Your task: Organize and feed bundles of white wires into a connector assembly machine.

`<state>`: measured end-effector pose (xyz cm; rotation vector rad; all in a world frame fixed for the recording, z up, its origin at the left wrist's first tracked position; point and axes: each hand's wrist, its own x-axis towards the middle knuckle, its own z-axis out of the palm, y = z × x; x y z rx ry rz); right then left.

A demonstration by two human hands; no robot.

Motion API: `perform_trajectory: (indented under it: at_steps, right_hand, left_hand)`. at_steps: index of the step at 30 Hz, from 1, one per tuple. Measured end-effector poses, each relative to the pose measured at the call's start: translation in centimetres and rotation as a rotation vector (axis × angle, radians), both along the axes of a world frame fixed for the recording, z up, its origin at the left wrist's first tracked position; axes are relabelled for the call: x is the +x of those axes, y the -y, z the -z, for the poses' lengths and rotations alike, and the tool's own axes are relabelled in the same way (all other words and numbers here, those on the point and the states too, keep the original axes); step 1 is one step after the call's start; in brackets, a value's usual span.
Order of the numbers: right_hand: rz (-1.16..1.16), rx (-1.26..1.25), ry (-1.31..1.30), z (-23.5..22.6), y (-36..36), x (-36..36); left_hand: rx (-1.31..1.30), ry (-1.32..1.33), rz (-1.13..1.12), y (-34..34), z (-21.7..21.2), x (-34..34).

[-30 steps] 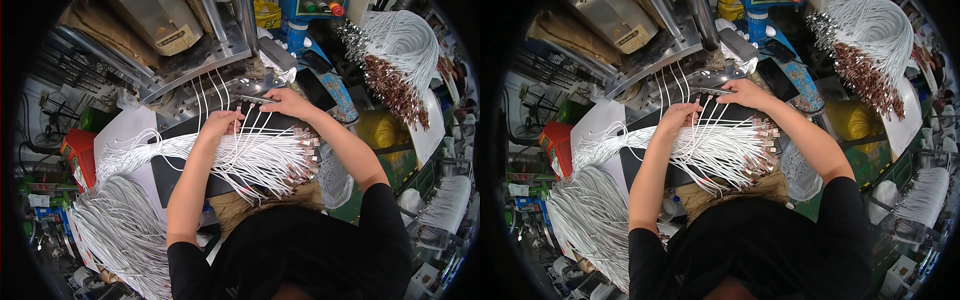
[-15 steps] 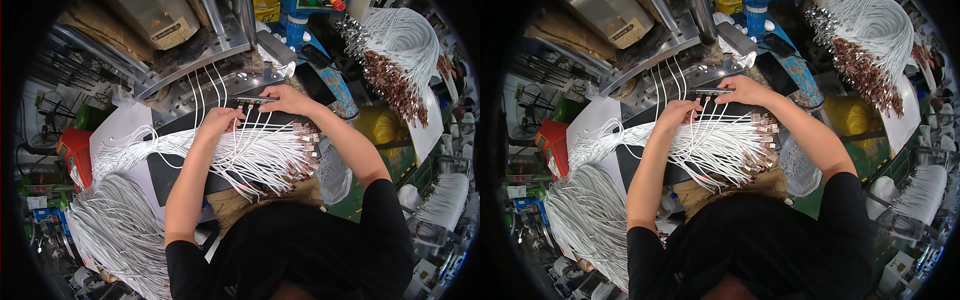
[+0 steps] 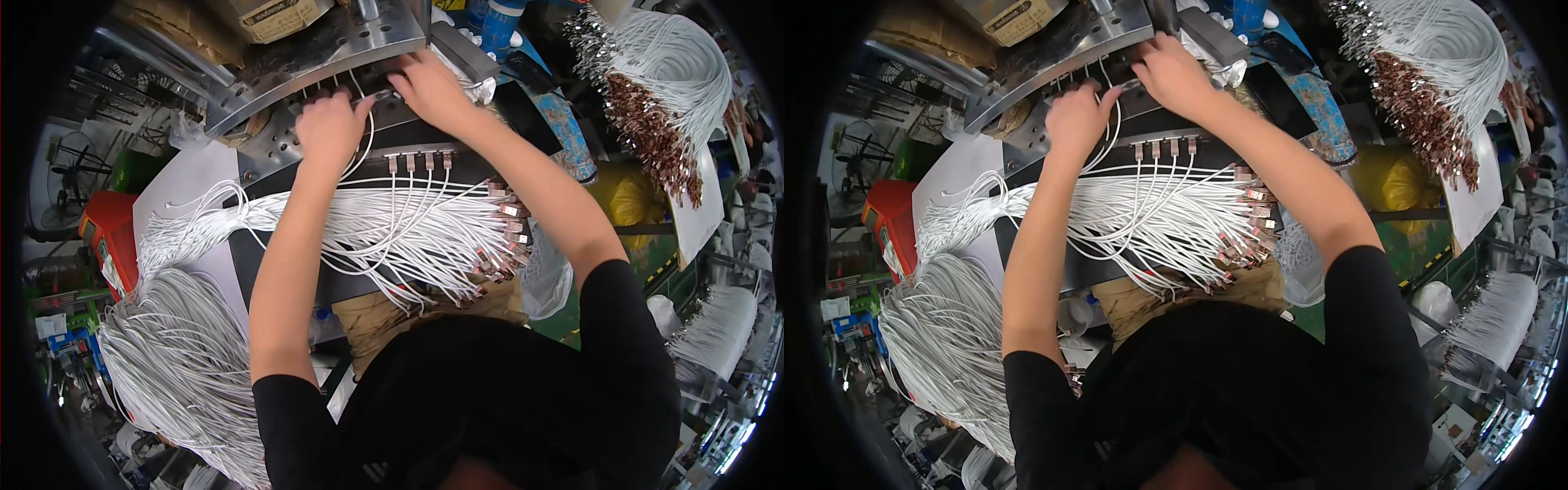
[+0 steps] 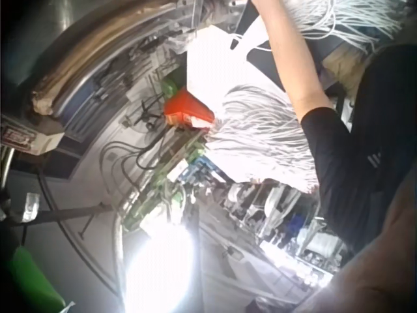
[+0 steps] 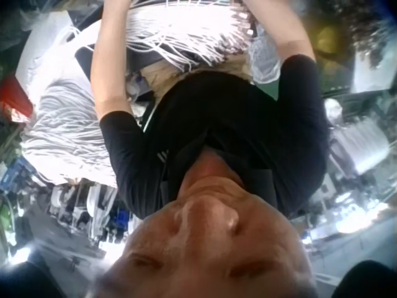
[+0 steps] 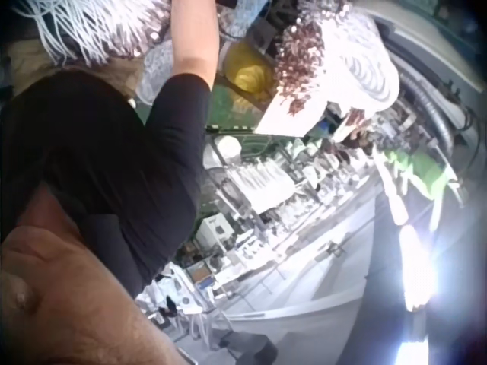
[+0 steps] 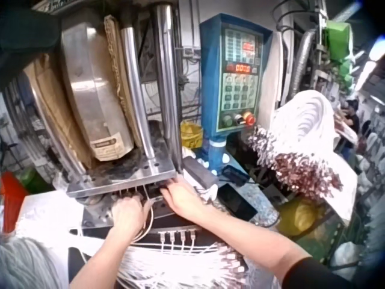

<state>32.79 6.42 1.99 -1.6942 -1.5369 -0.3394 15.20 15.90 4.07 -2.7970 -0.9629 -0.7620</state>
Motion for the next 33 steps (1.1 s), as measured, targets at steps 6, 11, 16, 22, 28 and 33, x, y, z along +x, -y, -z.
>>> perform_trajectory:
  at_steps: [6,11,16,22,28,33]
  right_hand:
    - [0.071,-0.01,0.033,3.2,-9.8,4.2]
    - [-0.055,-0.044,-0.141,4.3,-12.5,2.8]
    - [-0.127,-0.077,-0.291,4.6,-12.6,4.4]
    - [-0.217,-0.075,-0.355,1.3,-7.8,0.9]
    - [0.012,-0.166,0.09,1.4,2.5,0.1]
    - [-0.136,-0.377,-0.22,-3.3,9.2,-0.5]
  left_hand:
    - [-0.236,-0.217,0.061,-2.2,0.6,1.8]
    - [-0.205,-0.262,0.159,-3.0,-0.2,-0.5]
    - [-0.073,-0.03,0.536,2.0,-5.2,-7.7]
    - [0.072,0.458,-0.468,-12.3,-11.4,-25.1]
    - [-0.585,0.396,-0.183,-2.0,-5.1,-16.2]
    - [-0.359,0.182,0.614,11.2,-0.6,-10.0]
